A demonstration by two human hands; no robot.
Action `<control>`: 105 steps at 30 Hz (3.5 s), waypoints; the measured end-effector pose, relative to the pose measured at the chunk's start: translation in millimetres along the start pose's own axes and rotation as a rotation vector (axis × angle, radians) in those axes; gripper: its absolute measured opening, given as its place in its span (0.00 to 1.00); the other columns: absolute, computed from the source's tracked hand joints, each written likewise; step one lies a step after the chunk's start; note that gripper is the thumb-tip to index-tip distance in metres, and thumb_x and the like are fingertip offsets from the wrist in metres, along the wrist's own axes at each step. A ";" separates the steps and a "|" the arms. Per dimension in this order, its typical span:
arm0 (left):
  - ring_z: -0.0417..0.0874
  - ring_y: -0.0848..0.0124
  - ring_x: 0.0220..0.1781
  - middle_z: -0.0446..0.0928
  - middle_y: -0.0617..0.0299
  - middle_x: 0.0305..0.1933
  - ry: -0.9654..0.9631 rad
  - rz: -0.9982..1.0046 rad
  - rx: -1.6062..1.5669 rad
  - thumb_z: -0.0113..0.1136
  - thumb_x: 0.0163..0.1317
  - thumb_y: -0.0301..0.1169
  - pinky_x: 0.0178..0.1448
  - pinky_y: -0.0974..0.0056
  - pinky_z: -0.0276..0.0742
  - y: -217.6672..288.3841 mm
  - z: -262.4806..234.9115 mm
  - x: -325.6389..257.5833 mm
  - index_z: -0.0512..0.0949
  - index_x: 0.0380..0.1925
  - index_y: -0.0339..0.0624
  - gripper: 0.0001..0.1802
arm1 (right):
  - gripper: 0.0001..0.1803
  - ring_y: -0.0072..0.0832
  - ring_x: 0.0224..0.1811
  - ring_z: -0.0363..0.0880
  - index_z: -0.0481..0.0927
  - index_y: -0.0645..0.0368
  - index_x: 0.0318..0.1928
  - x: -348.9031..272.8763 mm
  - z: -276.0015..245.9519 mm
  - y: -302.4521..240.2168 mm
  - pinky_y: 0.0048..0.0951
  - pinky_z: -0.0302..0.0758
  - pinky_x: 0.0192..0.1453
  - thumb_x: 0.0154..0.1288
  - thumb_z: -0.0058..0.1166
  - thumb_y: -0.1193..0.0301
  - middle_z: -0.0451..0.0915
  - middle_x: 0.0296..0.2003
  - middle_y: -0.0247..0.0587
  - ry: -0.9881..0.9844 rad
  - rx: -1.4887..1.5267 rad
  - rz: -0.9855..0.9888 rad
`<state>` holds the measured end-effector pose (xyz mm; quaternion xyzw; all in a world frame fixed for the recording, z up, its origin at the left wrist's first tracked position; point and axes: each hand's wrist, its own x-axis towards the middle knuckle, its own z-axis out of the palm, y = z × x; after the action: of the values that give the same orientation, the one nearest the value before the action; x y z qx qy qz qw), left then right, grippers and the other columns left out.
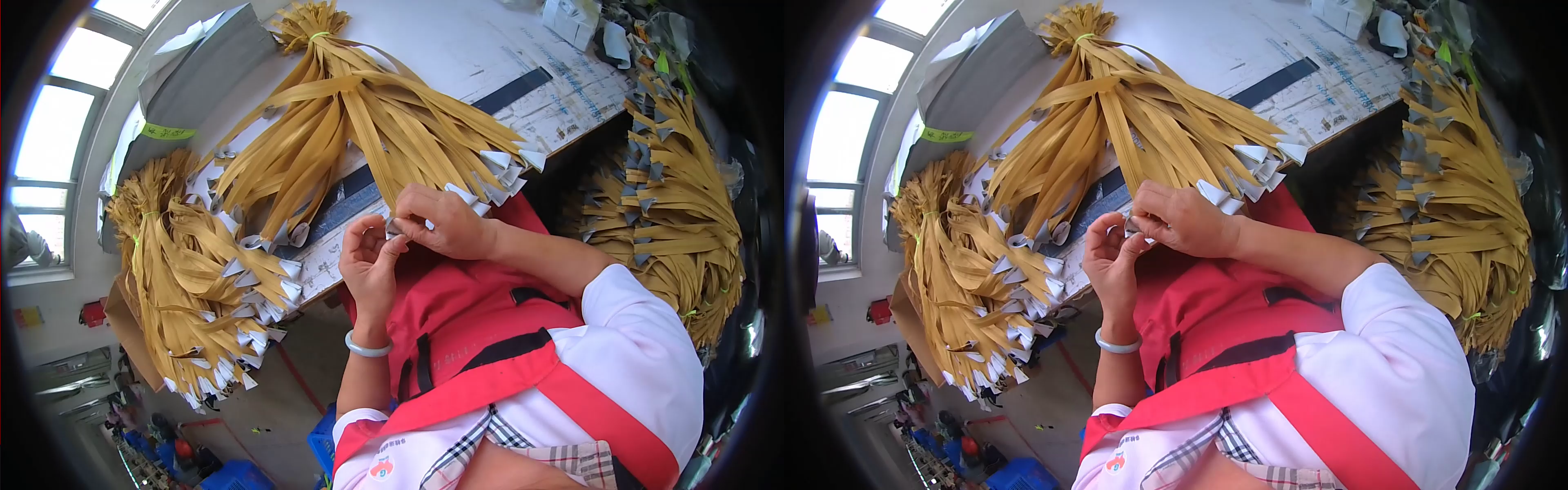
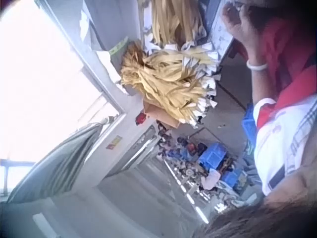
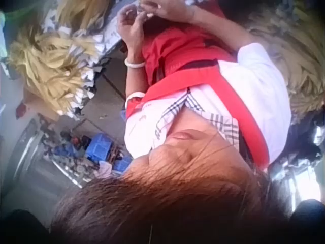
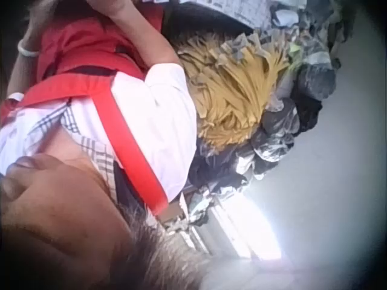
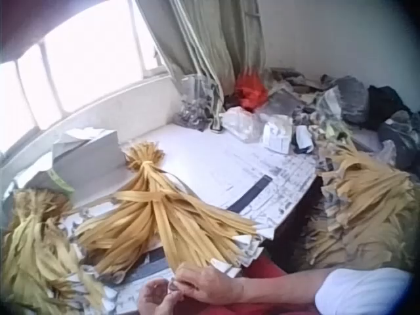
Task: The recorder is assembling yellow lanyards by attaching clips or labels at a workbench in a factory setting.
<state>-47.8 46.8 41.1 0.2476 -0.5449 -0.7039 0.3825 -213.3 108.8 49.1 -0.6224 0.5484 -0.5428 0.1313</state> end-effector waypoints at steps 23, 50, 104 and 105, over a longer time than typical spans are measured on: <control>0.84 0.70 0.44 0.75 0.55 0.56 -0.315 -0.107 0.066 0.60 0.58 0.08 0.50 0.66 0.86 24.5 -21.1 26.2 0.81 0.48 0.31 0.18 | 0.02 0.25 0.34 0.76 0.77 0.63 0.40 -6.0 -2.3 2.1 0.27 0.74 0.36 0.72 0.55 0.77 0.76 0.34 0.36 -0.108 0.424 0.113; 0.82 0.74 0.40 0.82 0.60 0.41 0.012 0.213 0.419 0.62 0.65 0.18 0.42 0.70 0.79 34.8 -77.3 35.8 0.78 0.45 0.35 0.09 | 0.08 0.27 0.36 0.80 0.80 0.62 0.41 -3.0 14.3 -32.3 0.29 0.77 0.42 0.71 0.59 0.69 0.78 0.35 0.40 -0.124 0.444 0.244; 0.81 0.74 0.35 0.79 0.61 0.38 -0.056 0.446 0.555 0.60 0.61 0.12 0.38 0.70 0.79 -22.2 13.5 61.8 0.75 0.34 0.35 0.08 | 0.08 0.30 0.35 0.82 0.77 0.61 0.36 21.1 -20.3 31.0 0.29 0.77 0.36 0.62 0.64 0.75 0.80 0.33 0.36 -0.045 -0.341 0.037; 0.82 0.74 0.36 0.79 0.61 0.40 -0.028 0.458 0.586 0.60 0.62 0.12 0.38 0.70 0.80 -22.8 14.2 60.9 0.75 0.34 0.35 0.07 | 0.08 0.30 0.35 0.82 0.77 0.61 0.36 18.6 -15.2 37.4 0.29 0.77 0.36 0.62 0.64 0.75 0.80 0.33 0.36 -0.046 -0.341 0.035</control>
<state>-100.4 8.3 27.5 0.2087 -0.7697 -0.4177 0.4355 -249.5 86.4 36.3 -0.6384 0.6400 -0.4251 0.0458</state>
